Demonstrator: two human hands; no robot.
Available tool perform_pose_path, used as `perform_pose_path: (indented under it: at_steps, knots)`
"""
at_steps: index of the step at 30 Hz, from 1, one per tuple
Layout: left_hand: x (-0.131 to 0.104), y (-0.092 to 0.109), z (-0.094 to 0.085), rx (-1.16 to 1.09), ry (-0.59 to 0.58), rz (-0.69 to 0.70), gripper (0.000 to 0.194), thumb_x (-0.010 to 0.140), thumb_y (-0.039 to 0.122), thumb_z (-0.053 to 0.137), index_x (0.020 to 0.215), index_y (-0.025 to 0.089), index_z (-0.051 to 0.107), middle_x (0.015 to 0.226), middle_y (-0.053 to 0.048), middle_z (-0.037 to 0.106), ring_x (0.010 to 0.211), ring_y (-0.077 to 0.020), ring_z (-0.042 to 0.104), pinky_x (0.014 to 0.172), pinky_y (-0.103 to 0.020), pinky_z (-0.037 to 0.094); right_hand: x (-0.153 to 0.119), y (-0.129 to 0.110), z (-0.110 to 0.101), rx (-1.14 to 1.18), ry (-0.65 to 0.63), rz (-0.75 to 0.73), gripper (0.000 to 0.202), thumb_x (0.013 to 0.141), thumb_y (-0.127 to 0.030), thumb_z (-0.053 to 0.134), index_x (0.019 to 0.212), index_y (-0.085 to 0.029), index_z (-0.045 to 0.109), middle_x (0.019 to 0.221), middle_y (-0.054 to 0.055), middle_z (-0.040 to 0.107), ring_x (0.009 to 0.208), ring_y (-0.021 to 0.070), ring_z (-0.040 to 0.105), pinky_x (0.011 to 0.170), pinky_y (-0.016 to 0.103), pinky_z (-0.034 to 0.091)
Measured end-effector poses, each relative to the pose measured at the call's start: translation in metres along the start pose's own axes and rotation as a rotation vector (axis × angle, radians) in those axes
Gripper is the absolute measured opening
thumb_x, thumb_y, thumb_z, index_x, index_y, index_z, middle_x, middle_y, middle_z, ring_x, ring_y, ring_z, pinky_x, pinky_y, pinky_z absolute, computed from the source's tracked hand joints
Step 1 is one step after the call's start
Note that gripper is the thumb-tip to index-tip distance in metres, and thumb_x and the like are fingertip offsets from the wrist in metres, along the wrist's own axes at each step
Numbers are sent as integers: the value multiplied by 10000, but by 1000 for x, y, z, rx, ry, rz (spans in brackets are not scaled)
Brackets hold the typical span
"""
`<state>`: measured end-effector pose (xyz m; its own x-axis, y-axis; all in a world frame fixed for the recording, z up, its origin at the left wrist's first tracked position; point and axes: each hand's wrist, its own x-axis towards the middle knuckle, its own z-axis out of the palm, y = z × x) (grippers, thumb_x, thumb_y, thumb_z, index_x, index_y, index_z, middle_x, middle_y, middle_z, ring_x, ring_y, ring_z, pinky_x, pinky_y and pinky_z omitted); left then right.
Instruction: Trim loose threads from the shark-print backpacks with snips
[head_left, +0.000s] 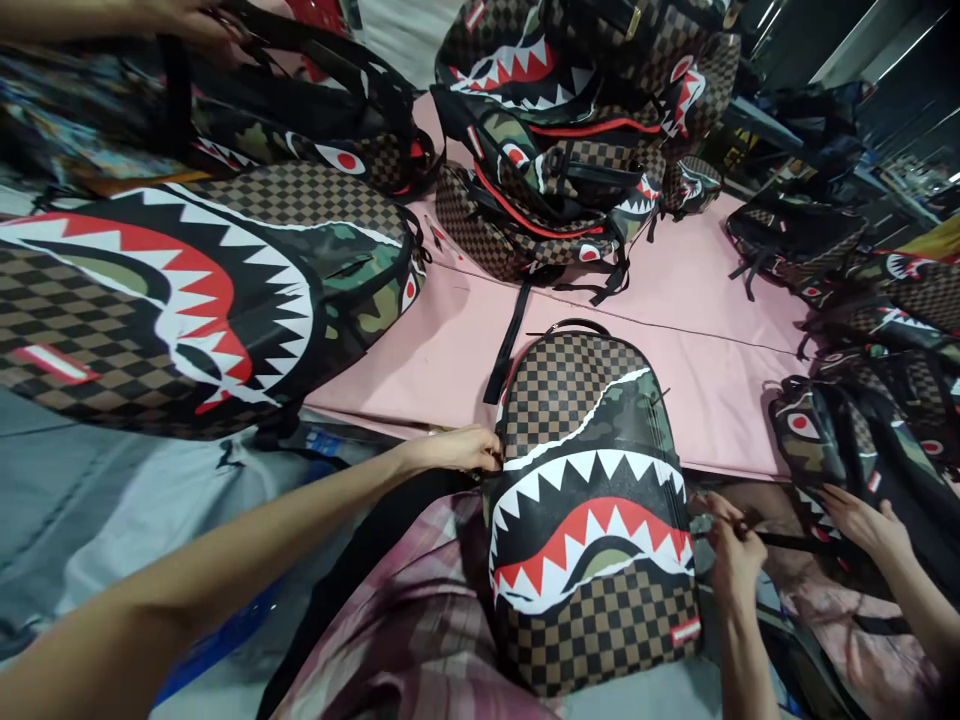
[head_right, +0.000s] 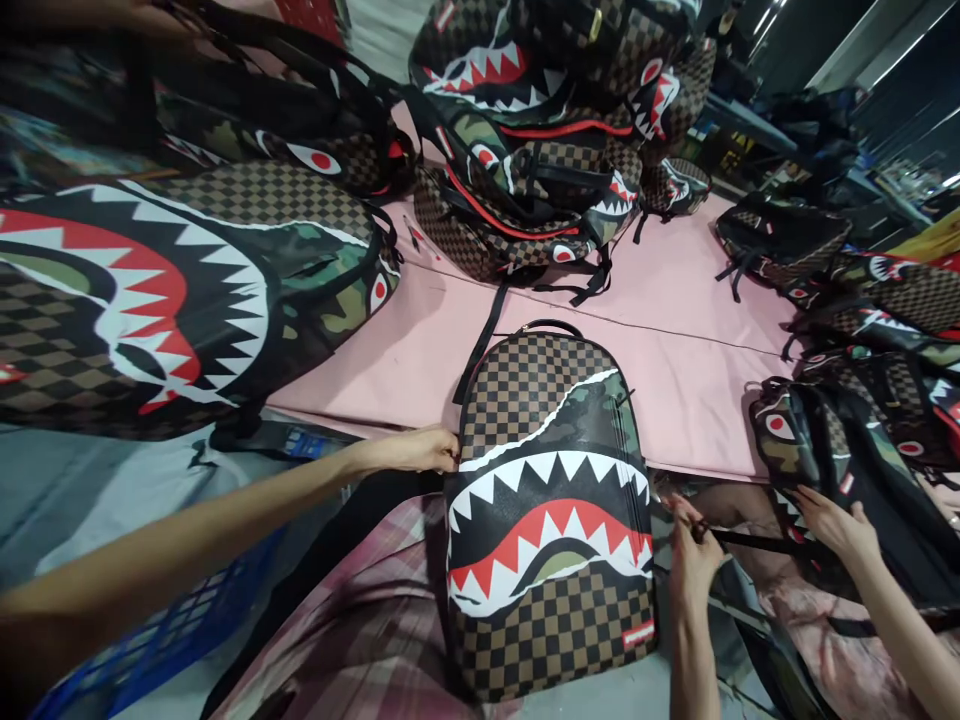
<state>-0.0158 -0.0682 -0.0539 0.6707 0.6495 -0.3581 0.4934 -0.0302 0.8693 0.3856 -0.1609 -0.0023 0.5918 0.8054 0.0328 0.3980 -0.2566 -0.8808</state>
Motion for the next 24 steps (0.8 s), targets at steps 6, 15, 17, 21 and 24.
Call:
perform_pose_path:
  at_steps: [6, 15, 17, 21, 24]
  knots:
    - [-7, 6, 24, 196, 24, 135, 122, 721, 181, 502, 669, 153, 609, 652, -10, 580, 630, -136, 509, 603, -217, 362, -114, -31, 22, -119, -804, -380, 255, 797, -197, 516, 951, -222, 718, 991, 63, 705, 885, 206, 659, 748, 297, 531]
    - [14, 6, -61, 785, 653, -47, 241, 889, 300, 404, 971, 173, 591, 915, -111, 630, 801, -233, 568, 667, -304, 360, -163, -22, 68, -39, -937, -445, 271, 858, -170, 452, 943, -204, 707, 982, 59, 702, 889, 165, 663, 790, 281, 534]
    - [29, 16, -70, 613, 806, -103, 265, 876, 334, 441, 1075, 200, 551, 1020, -98, 617, 885, -245, 562, 700, -311, 368, -161, -24, 65, -31, -917, -439, 265, 868, -194, 453, 926, -205, 711, 956, 58, 707, 875, 165, 665, 779, 280, 534]
    - [21, 12, -16, 129, 695, -87, 299, 898, 329, 343, 1066, 147, 510, 873, -66, 625, 794, -181, 569, 678, -272, 413, -151, -12, 36, -75, -671, -425, 233, 855, -237, 493, 929, -214, 714, 945, 57, 712, 895, 180, 659, 813, 292, 511]
    - [-3, -6, 50, 78, 506, -8, 199, 841, 292, 418, 871, 160, 563, 772, -27, 622, 739, -156, 563, 678, -252, 439, -129, 15, -1, -158, -134, -273, 281, 836, -329, 518, 995, -177, 692, 987, 80, 696, 928, 209, 635, 840, 322, 477]
